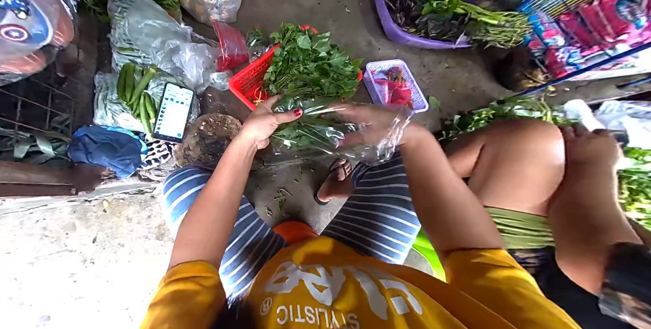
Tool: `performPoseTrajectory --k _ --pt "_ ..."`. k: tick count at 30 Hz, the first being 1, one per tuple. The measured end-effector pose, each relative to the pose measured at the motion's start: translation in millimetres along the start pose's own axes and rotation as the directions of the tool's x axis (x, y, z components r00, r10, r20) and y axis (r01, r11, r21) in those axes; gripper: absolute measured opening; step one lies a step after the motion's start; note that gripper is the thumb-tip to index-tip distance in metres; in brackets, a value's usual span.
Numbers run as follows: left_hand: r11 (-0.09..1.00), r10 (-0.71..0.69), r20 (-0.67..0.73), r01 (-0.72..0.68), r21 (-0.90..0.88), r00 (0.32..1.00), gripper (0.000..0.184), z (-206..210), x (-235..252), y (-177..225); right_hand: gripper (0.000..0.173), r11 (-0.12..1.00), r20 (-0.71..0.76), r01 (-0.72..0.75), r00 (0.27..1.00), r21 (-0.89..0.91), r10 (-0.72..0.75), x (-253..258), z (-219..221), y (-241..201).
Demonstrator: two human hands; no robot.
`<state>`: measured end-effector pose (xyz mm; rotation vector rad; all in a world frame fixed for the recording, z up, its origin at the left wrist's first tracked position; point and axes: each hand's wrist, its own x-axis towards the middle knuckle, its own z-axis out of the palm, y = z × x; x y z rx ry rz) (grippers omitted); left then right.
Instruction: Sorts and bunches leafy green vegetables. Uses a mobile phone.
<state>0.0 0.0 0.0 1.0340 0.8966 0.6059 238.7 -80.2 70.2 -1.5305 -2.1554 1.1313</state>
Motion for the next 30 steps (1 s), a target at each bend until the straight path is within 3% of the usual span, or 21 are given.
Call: performPoseTrajectory --k 5,8,10,11,13,15,16,17,19,21,22,25,28,30 --pt "0.98 0.076 -0.158 -0.103 -0.172 0.985 0.045 -15 3 -8 0.055 0.995 -0.07 0.039 0.997 0.091 -0.033 -48 -35 3" --pt "0.961 0.08 -0.169 -0.121 -0.248 0.982 0.041 -14 0 -9 0.08 0.968 -0.215 0.211 0.96 0.139 -0.179 -53 -30 5" --pt "0.962 0.041 -0.164 -0.083 -0.261 0.986 0.038 -8 0 -11 0.092 0.963 -0.311 0.242 0.93 0.121 -0.195 -44 -15 -1" --pt "0.977 0.011 -0.171 -0.047 -0.208 0.985 0.039 -5 -1 -12 0.089 0.969 -0.344 0.235 0.918 0.071 -0.197 -40 -10 -6" --pt "0.996 -0.018 -0.184 0.034 0.085 0.983 0.054 -5 -2 -15 0.07 0.974 -0.4 0.207 0.888 -0.088 -0.225 -32 -4 -17" --pt "0.897 0.062 -0.175 0.021 0.441 0.983 0.081 -13 -3 -16 0.055 0.943 -0.392 0.173 0.877 -0.285 -0.28 -28 -5 -30" --pt "0.841 0.129 -0.14 -0.034 0.54 0.982 0.088 -17 -7 -14 0.049 0.918 -0.354 0.176 0.884 -0.355 -0.306 -25 -3 -36" --pt "0.812 0.206 -0.07 -0.131 0.568 0.976 0.081 -19 -16 -10 0.046 0.897 -0.282 0.183 0.907 -0.403 -0.312 -22 2 -40" --pt "0.814 0.358 0.176 -0.399 0.422 0.917 0.048 -17 -36 -6 0.037 0.857 -0.103 0.217 0.949 -0.468 -0.297 -14 25 -43" --pt "0.807 0.4 0.393 -0.522 0.277 0.828 0.025 -14 -46 -8 0.03 0.843 0.082 0.265 0.963 -0.468 -0.257 -6 48 -45" --pt "0.784 0.375 0.44 -0.532 0.32 0.816 0.021 -14 -49 -11 0.03 0.845 0.163 0.277 0.96 -0.458 -0.226 -3 55 -48" --pt "0.615 0.139 0.364 -0.368 0.697 0.921 0.023 -19 -56 -14 0.027 0.857 0.318 0.309 0.93 -0.413 -0.182 9 69 -52" --pt "0.404 -0.13 0.218 -0.15 0.902 0.967 0.031 -28 -59 -11 0.013 0.83 0.327 0.404 0.9 -0.385 -0.287 24 75 -44" --pt "0.348 -0.244 0.168 -0.075 0.934 0.955 0.027 -33 -63 -6 0.014 0.826 0.317 0.439 0.887 -0.354 -0.336 34 78 -38"
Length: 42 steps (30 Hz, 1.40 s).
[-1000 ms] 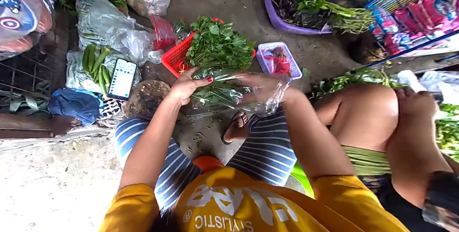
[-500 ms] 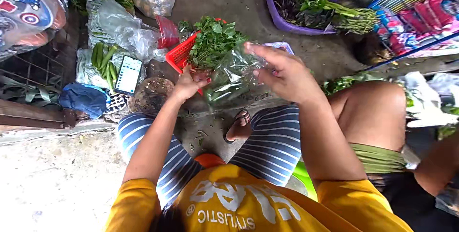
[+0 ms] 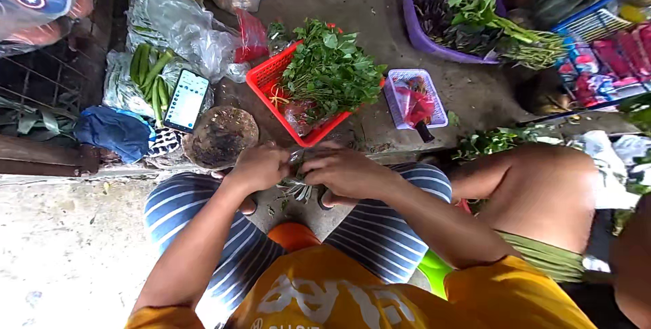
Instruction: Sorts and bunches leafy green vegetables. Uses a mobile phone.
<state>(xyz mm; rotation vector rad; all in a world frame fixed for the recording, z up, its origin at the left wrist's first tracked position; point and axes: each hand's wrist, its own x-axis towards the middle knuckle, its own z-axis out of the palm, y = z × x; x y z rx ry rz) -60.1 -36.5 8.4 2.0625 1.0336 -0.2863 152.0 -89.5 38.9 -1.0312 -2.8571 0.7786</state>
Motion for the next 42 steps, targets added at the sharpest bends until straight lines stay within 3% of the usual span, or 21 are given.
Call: performPoseTrajectory --k 2,4,6,8,9,11,13,15,17,20,21,23,25,28,30,33,35,36,39,42 --pt "0.997 0.008 0.01 -0.008 -0.073 1.0 0.018 2 -4 -9 0.02 0.996 0.007 -0.02 1.0 0.085 0.02 7 1 8" --pt "0.993 0.004 0.009 -0.003 -0.119 1.0 0.025 1 -8 -14 0.025 0.959 0.027 -0.075 0.997 0.274 0.07 18 -2 26" --pt "0.991 -0.057 0.038 0.061 -0.121 0.998 0.037 -5 -10 -14 0.027 0.859 -0.089 -0.061 0.988 0.508 0.123 34 -2 62" --pt "0.984 -0.137 0.091 0.146 -0.106 0.986 0.048 -11 -9 -13 0.026 0.712 -0.202 -0.082 0.931 0.697 0.304 60 1 108" --pt "0.979 -0.169 0.107 0.18 -0.099 0.98 0.052 -13 -7 -13 0.024 0.663 -0.223 -0.163 0.861 0.73 0.457 77 2 131" --pt "0.973 -0.2 0.123 0.212 -0.087 0.972 0.056 -18 -3 -12 0.029 0.614 -0.228 -0.471 0.644 0.633 0.73 113 10 178" --pt "0.976 -0.192 0.143 0.204 -0.077 0.971 0.054 -23 0 -10 0.042 0.496 -0.183 -0.699 0.476 0.516 0.86 140 22 210" --pt "0.978 -0.18 0.135 0.192 -0.084 0.974 0.051 -28 2 -11 0.048 0.404 -0.117 -0.825 0.391 0.395 0.913 158 31 226" --pt "0.975 -0.189 0.114 0.2 -0.094 0.975 0.05 -32 3 -13 0.039 0.351 -0.082 -0.863 0.346 0.364 0.935 163 34 232" --pt "0.971 -0.21 0.072 0.217 -0.098 0.975 0.048 -36 2 -14 0.031 0.318 -0.075 -0.744 0.342 0.588 0.937 147 20 226" --pt "0.971 -0.215 0.067 0.22 -0.09 0.974 0.048 -37 2 -14 0.026 0.305 -0.092 -0.624 0.35 0.719 0.932 135 13 217" --pt "0.974 -0.21 0.063 0.215 -0.072 0.976 0.047 -36 2 -12 0.011 0.237 -0.127 -0.246 0.395 0.94 0.91 108 -3 196" --pt "0.977 -0.2 0.065 0.204 -0.06 0.978 0.046 -34 3 -9 0.004 0.175 -0.155 -0.003 0.454 0.984 0.878 85 -10 183" --pt "0.982 -0.176 0.033 0.178 -0.056 0.984 0.044 -28 5 -6 0.003 0.239 -0.206 -0.022 0.439 0.971 0.875 59 -11 167" --pt "0.984 -0.159 -0.023 0.156 -0.082 0.987 0.046 -28 6 -7 0.009 0.317 -0.316 0.091 0.517 0.944 0.795 46 -23 154" --pt "0.984 -0.147 -0.127 0.131 -0.123 0.981 0.046 -25 5 -11 0.011 0.347 -0.383 0.171 0.524 0.922 0.761 22 -21 133" --pt "0.978 -0.158 -0.211 0.124 -0.167 0.965 0.048 -30 4 -12 0.021 0.327 -0.461 0.329 0.541 0.886 0.704 4 -25 123" --pt "0.975 -0.169 -0.243 0.125 -0.185 0.955 0.048 -30 3 -13 0.023 0.321 -0.48 0.366 0.532 0.873 0.698 -6 -25 119" --pt "0.974 -0.184 -0.301 0.132 -0.186 0.936 0.048 -31 3 -12 0.021 0.385 -0.475 0.281 0.434 0.879 0.766 -28 -22 106" --pt "0.975 -0.163 -0.323 0.102 -0.198 0.932 0.048 -31 5 -7 0.025 0.433 -0.544 0.335 0.422 0.837 0.725 -49 -28 87"
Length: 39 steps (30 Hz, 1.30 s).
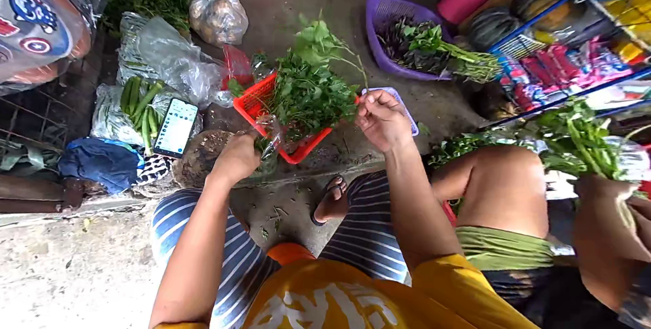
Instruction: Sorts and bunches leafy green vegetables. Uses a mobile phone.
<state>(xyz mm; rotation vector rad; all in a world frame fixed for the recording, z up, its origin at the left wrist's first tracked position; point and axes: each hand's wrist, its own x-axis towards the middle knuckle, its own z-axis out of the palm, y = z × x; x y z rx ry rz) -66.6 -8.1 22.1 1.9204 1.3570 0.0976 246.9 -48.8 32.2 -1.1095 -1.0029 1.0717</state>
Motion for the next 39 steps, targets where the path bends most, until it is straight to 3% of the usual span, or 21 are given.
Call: performPoseTrajectory --k 5,8,11,13,15,16,20,24,28,32,35,37,39 --pt "0.997 0.062 -0.098 -0.066 -0.037 0.993 0.051 5 5 5 0.02 0.995 -0.007 0.043 0.999 -0.088 -0.044 -20 -7 -13" --pt "0.988 0.122 -0.132 -0.132 -0.075 0.984 0.051 5 8 7 0.016 0.967 0.01 0.156 0.988 -0.201 -0.157 -30 -2 -14" --pt "0.978 0.163 -0.133 -0.178 -0.107 0.978 0.052 4 15 6 0.011 0.824 0.115 0.334 0.941 -0.458 -0.318 -47 20 -14" --pt "0.977 0.155 -0.119 -0.17 -0.127 0.981 0.051 3 17 7 0.021 0.658 0.242 0.41 0.911 -0.632 -0.335 -60 32 -9" --pt "0.986 0.093 -0.14 -0.111 -0.126 0.986 0.031 1 17 9 0.026 0.498 0.373 0.467 0.884 -0.731 -0.282 -73 35 -2" --pt "0.991 0.065 -0.13 -0.08 -0.11 0.989 0.031 -2 17 10 0.026 0.428 0.418 0.484 0.875 -0.763 -0.244 -78 33 1" --pt "0.983 0.165 -0.122 -0.173 -0.055 0.979 0.06 -2 20 0 0.025 0.195 0.469 0.488 0.872 -0.851 -0.138 -91 25 -2" --pt "0.965 0.263 -0.057 -0.263 -0.003 0.963 0.065 8 23 1 0.023 0.048 0.551 0.565 0.817 -0.823 -0.172 -85 42 -22" --pt "0.932 0.359 0.041 -0.356 -0.06 0.932 0.073 16 19 12 0.018 -0.026 0.663 0.665 0.739 -0.746 -0.124 -58 75 -26" --pt "0.913 0.393 0.068 -0.38 -0.146 0.917 0.075 15 12 18 0.009 0.017 0.699 0.702 0.708 -0.712 0.103 -31 101 -1" --pt "0.932 0.354 0.076 -0.344 -0.118 0.932 0.074 13 13 12 0.008 0.031 0.647 0.668 0.706 -0.743 0.286 -19 103 2" --pt "0.938 0.332 0.073 -0.321 -0.127 0.94 0.077 8 13 8 0.011 -0.038 0.547 0.616 0.725 -0.787 0.419 -17 101 -16" --pt "0.931 0.345 0.047 -0.336 -0.141 0.937 0.08 7 15 3 0.013 -0.083 0.494 0.59 0.737 -0.803 0.461 -20 104 -33"
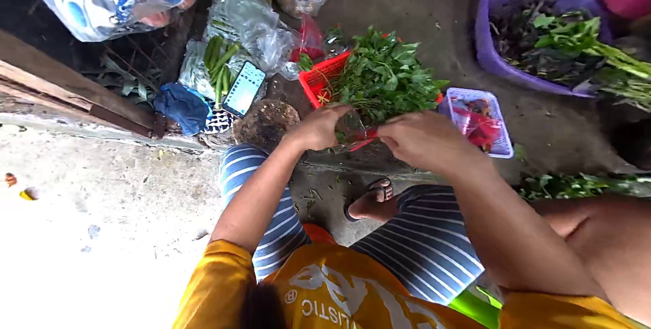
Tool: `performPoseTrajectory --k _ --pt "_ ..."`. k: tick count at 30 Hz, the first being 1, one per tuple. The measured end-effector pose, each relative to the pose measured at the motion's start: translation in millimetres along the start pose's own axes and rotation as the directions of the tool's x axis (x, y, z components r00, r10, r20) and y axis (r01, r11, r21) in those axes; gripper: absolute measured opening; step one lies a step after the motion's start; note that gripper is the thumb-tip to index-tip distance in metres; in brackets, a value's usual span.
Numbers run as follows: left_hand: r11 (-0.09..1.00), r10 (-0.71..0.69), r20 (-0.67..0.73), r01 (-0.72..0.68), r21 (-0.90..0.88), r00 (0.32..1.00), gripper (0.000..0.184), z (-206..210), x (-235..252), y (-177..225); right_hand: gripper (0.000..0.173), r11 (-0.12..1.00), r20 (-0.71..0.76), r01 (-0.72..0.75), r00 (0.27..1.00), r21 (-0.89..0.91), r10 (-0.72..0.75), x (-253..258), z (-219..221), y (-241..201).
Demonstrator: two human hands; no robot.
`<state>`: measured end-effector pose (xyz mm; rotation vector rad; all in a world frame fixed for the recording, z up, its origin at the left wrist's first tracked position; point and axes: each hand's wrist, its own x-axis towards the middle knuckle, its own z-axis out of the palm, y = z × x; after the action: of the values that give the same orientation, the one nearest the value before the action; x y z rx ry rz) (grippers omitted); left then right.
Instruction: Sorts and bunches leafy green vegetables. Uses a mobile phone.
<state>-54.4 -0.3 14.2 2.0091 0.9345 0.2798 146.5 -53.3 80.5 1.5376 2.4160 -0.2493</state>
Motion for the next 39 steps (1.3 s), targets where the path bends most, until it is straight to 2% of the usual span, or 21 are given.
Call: performPoseTrajectory --k 2,5,7,10,12,14,17,18,19,20,21,24,27,28,32,35,37,39 --pt "0.997 0.035 0.026 -0.034 -0.062 0.999 0.084 3 0 1 0.012 1.0 0.005 0.005 1.0 0.014 -0.005 0 -3 -13" --pt "0.968 0.092 0.084 -0.069 -0.24 0.992 0.086 9 -2 11 0.014 0.994 0.112 -0.023 0.994 0.105 0.011 21 18 -31" --pt "0.958 0.045 0.12 -0.009 -0.287 0.992 0.083 7 -7 16 0.018 0.988 0.078 0.014 0.997 0.157 -0.026 31 39 -27" --pt "0.937 -0.032 0.246 0.115 -0.331 0.969 0.08 2 -12 26 0.026 0.992 0.264 -0.03 0.965 0.125 -0.004 35 35 -32" --pt "0.915 -0.065 0.271 0.165 -0.367 0.96 0.078 2 -15 32 0.027 0.994 0.324 -0.046 0.946 0.104 0.01 33 30 -31" --pt "0.9 -0.078 0.251 0.176 -0.398 0.965 0.078 -1 -18 34 0.029 0.987 0.256 -0.025 0.967 0.157 -0.016 25 21 -16" --pt "0.881 -0.083 0.181 0.157 -0.447 0.98 0.078 -9 -24 29 0.043 0.956 -0.026 0.122 0.993 0.266 -0.119 3 2 11" --pt "0.868 -0.083 0.156 0.148 -0.475 0.984 0.078 -11 -25 26 0.048 0.953 -0.037 0.137 0.991 0.269 -0.132 -4 -4 12" --pt "0.856 -0.081 0.133 0.137 -0.499 0.988 0.077 -12 -25 23 0.051 0.955 0.02 0.121 0.991 0.27 -0.131 -9 -9 12" --pt "0.846 -0.075 0.112 0.123 -0.519 0.991 0.075 -13 -26 21 0.048 0.962 0.076 0.096 0.99 0.256 -0.118 -11 -10 11" --pt "0.836 -0.074 0.102 0.118 -0.536 0.992 0.073 -13 -26 20 0.04 0.971 0.053 0.092 0.993 0.219 -0.106 -13 -6 10" --pt "0.812 -0.067 0.071 0.096 -0.575 0.995 0.073 -13 -24 25 0.017 0.985 -0.216 0.14 0.969 0.102 -0.115 -9 8 6" --pt "0.81 -0.008 0.055 0.038 -0.585 0.998 0.074 -10 -10 24 0.018 0.953 -0.066 0.169 0.985 0.253 -0.157 -1 9 9" --pt "0.81 0.012 0.038 0.012 -0.586 0.999 0.077 -11 -7 22 0.015 0.932 -0.11 0.198 0.979 0.305 -0.172 2 10 16" --pt "0.798 0.081 -0.059 -0.1 -0.594 0.995 0.081 -12 6 8 0.014 0.809 -0.419 0.351 0.896 0.471 -0.144 -10 -5 50" --pt "0.801 0.097 -0.04 -0.101 -0.589 0.995 0.084 -12 16 9 0.012 0.811 -0.595 0.361 0.803 0.46 -0.02 -22 -20 59" --pt "0.8 0.115 -0.004 -0.095 -0.592 0.993 0.084 -7 23 11 0.011 0.827 -0.654 0.351 0.756 0.439 0.026 -25 -18 56" --pt "0.793 0.157 0.014 -0.117 -0.598 0.988 0.083 -3 27 13 0.011 0.812 -0.64 0.377 0.768 0.446 -0.005 -21 -8 49"
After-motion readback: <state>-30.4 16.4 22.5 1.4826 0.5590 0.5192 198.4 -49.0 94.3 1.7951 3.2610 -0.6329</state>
